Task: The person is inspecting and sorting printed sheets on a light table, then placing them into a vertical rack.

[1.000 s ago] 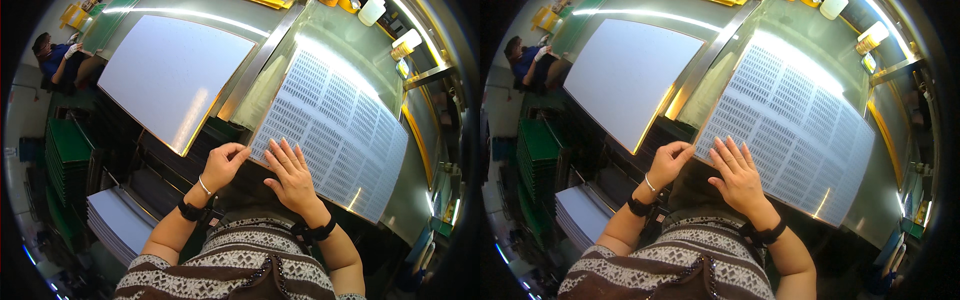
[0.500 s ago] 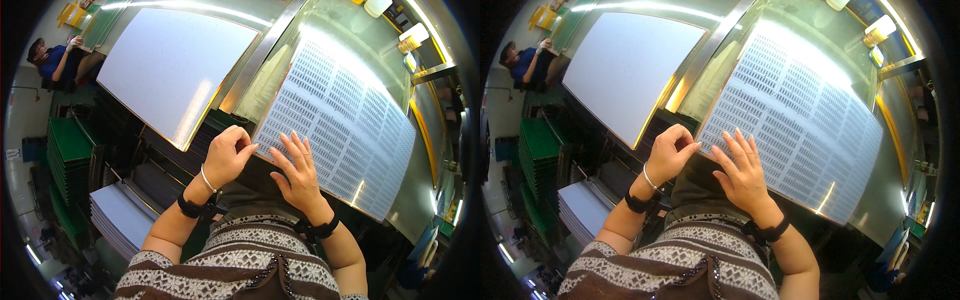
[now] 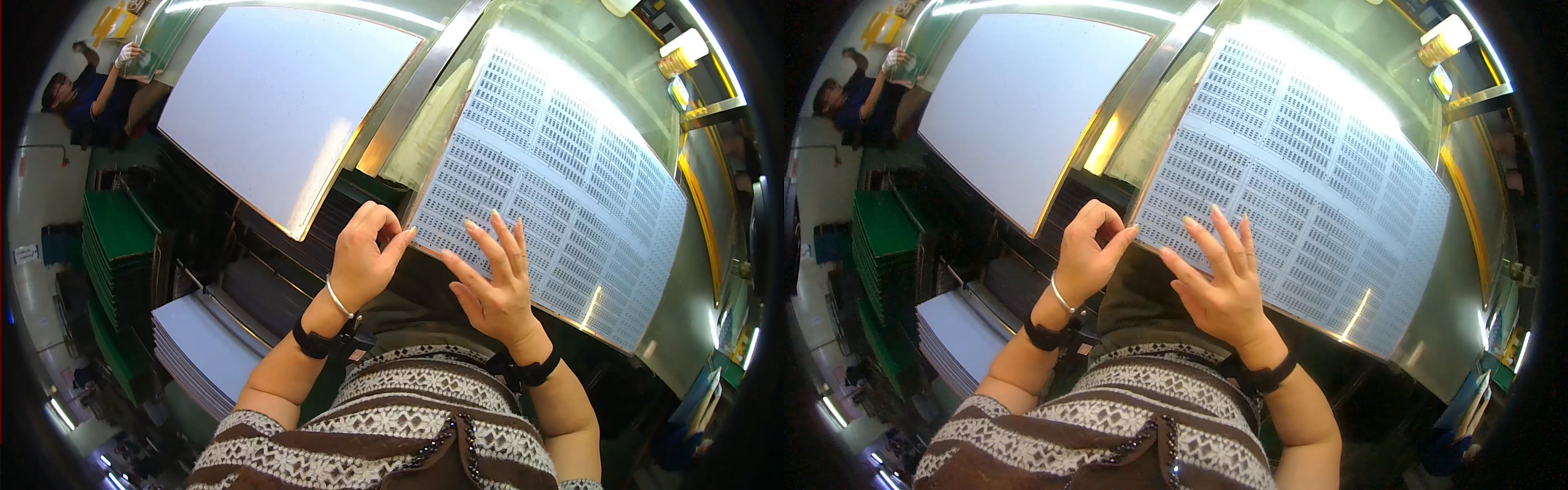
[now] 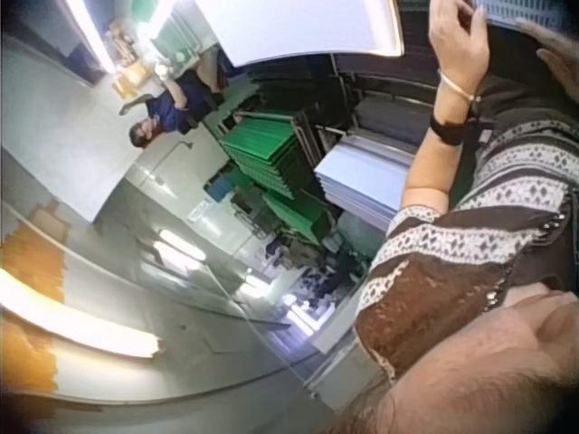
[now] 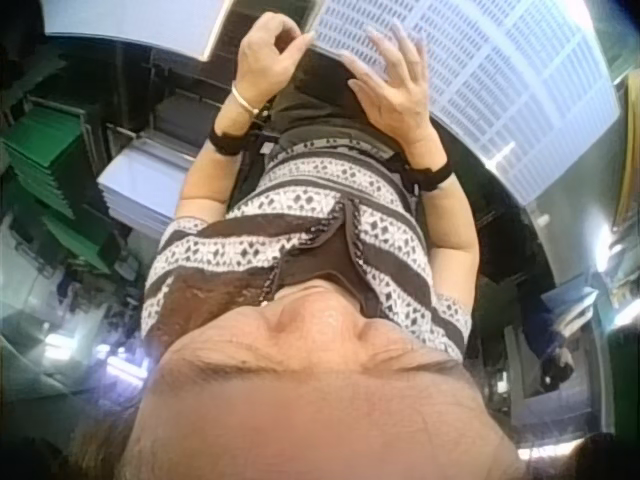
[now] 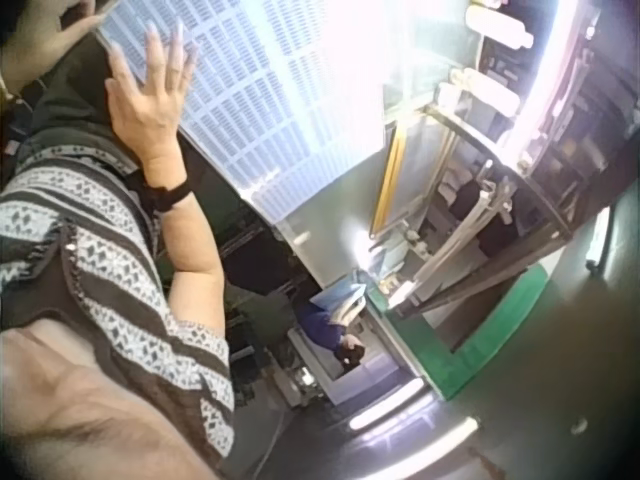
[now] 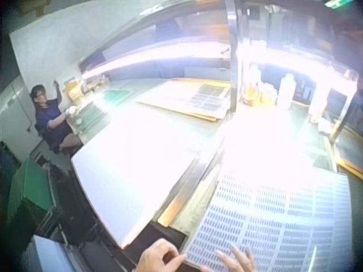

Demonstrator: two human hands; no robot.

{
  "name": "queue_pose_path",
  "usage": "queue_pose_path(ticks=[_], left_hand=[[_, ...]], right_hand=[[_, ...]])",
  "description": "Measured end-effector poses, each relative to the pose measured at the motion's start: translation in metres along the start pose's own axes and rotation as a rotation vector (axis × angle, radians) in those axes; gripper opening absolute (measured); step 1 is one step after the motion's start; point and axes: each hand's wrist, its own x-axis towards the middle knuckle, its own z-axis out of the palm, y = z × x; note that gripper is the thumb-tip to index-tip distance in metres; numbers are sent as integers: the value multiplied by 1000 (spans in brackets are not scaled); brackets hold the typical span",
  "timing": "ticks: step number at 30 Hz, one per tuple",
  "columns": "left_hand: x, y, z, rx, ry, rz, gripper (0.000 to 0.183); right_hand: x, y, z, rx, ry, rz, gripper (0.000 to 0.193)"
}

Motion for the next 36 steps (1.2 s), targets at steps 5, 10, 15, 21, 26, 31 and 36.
queue_pose_path(ticks=[5,10,15,21,26,31,36], left_hand=[[-4,-2,8,-30,39,-7,19],[-5,-7,7,-423,-81,-306,17],[-6,-12,3,-736,-194,-592,18],[-10,-18,7,-921,-286,-670,29],[-12,-20,13,-976,-247,-642,30],[-14,-19,14,-952,-191,-604,29],[-14,-17,15,-994,-170,-635,28]], right_hand=[[6,-9,7,-60,-95,3,43],[19,-15,24,-122,-78,-68,37],[22,-14,25,-191,-82,-130,33],[23,-16,27,-233,-75,-147,32],[26,-27,22,-327,-103,-186,34],[31,-30,20,-389,-182,-285,35],[33,-30,19,-373,-232,-330,38]])
